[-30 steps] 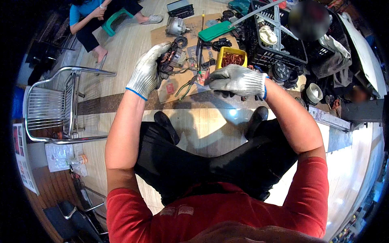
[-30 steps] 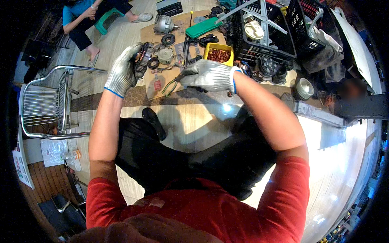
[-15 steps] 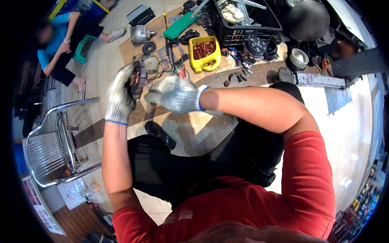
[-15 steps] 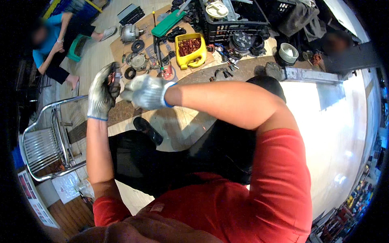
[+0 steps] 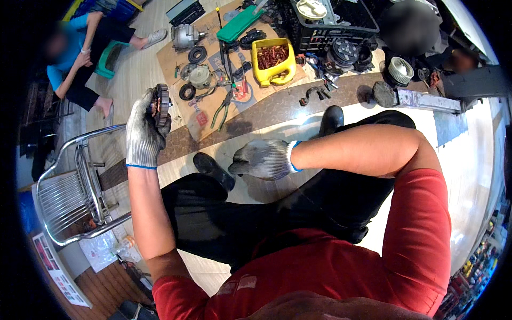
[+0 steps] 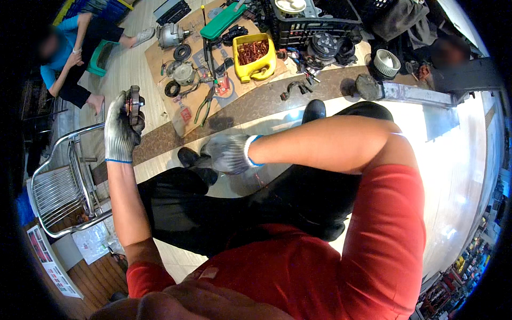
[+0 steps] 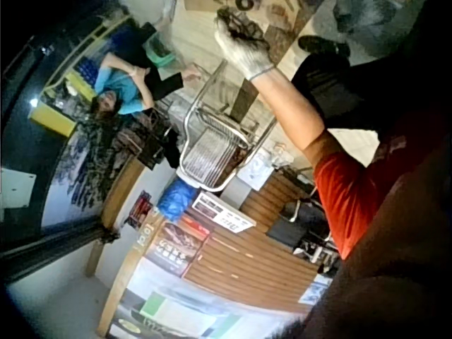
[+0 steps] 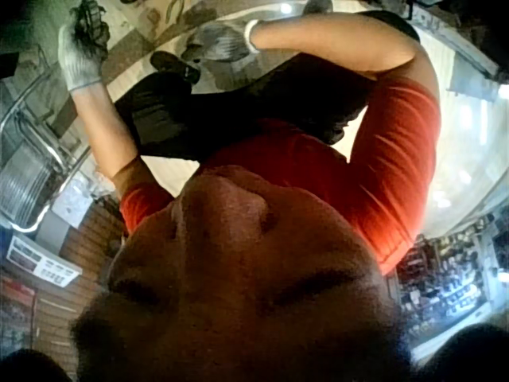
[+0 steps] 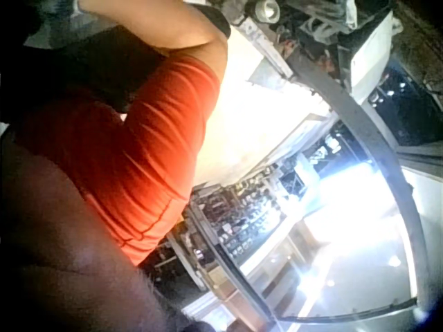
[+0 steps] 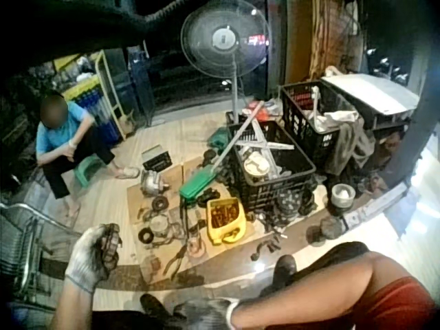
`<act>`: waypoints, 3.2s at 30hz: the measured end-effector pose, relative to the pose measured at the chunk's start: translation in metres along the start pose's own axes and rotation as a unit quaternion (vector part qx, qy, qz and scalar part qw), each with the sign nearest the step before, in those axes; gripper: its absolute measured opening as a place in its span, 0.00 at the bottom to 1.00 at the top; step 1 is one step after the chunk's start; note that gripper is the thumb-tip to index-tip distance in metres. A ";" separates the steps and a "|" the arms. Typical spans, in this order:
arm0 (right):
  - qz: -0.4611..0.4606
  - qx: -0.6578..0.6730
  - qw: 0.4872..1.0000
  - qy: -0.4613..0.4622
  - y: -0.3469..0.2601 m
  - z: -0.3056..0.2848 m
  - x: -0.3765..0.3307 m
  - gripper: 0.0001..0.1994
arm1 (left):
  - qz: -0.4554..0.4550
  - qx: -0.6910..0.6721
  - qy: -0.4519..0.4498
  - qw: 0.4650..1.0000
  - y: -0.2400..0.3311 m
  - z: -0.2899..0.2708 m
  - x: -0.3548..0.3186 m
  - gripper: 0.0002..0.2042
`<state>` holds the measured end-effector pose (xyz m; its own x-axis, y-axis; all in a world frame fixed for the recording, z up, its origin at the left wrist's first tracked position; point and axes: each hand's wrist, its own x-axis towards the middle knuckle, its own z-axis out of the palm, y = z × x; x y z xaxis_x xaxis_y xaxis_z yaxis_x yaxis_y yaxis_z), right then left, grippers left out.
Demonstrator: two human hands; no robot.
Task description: The person disassembles a motor component by hand while wearing gloves, using a screwdriver to pry and remove small parts from the assembly on a floor workspace.
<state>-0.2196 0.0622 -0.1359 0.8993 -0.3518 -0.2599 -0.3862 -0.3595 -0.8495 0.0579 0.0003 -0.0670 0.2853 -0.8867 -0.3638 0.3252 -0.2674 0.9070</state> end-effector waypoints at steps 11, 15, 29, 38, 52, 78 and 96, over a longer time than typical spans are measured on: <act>0.143 -0.087 0.982 -0.092 -0.039 -0.064 -0.005 0.37 | -0.058 0.013 -0.089 0.994 0.003 0.024 -0.005 0.12; 0.117 -0.061 0.989 0.069 -0.031 -0.074 0.007 0.39 | -0.021 0.075 -0.046 0.996 -0.004 0.048 -0.019 0.12; -0.065 -0.227 0.928 0.286 -0.035 -0.078 0.034 0.10 | 0.052 0.149 -0.072 0.985 -0.013 0.061 -0.026 0.22; 0.025 -0.161 0.967 0.195 -0.064 -0.093 0.018 0.14 | 0.130 0.262 -0.037 0.956 -0.026 0.055 -0.011 0.25; 0.050 -0.175 0.947 0.265 -0.022 -0.136 -0.001 0.18 | 0.075 0.150 -0.098 0.981 0.000 0.056 -0.036 0.20; -0.184 -0.277 0.911 0.243 -0.034 -0.085 0.018 0.10 | 0.030 0.003 -0.064 0.997 0.011 0.047 -0.026 0.11; 0.080 -0.047 0.995 -0.024 -0.030 -0.060 -0.024 0.36 | -0.003 0.020 -0.068 0.997 0.018 0.032 -0.030 0.10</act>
<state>-0.2418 0.0294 -0.0762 0.8329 -0.3703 -0.4113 -0.5402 -0.3823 -0.7497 0.0267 0.0100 -0.0329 0.1577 -0.9274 -0.3393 0.2896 -0.2850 0.9137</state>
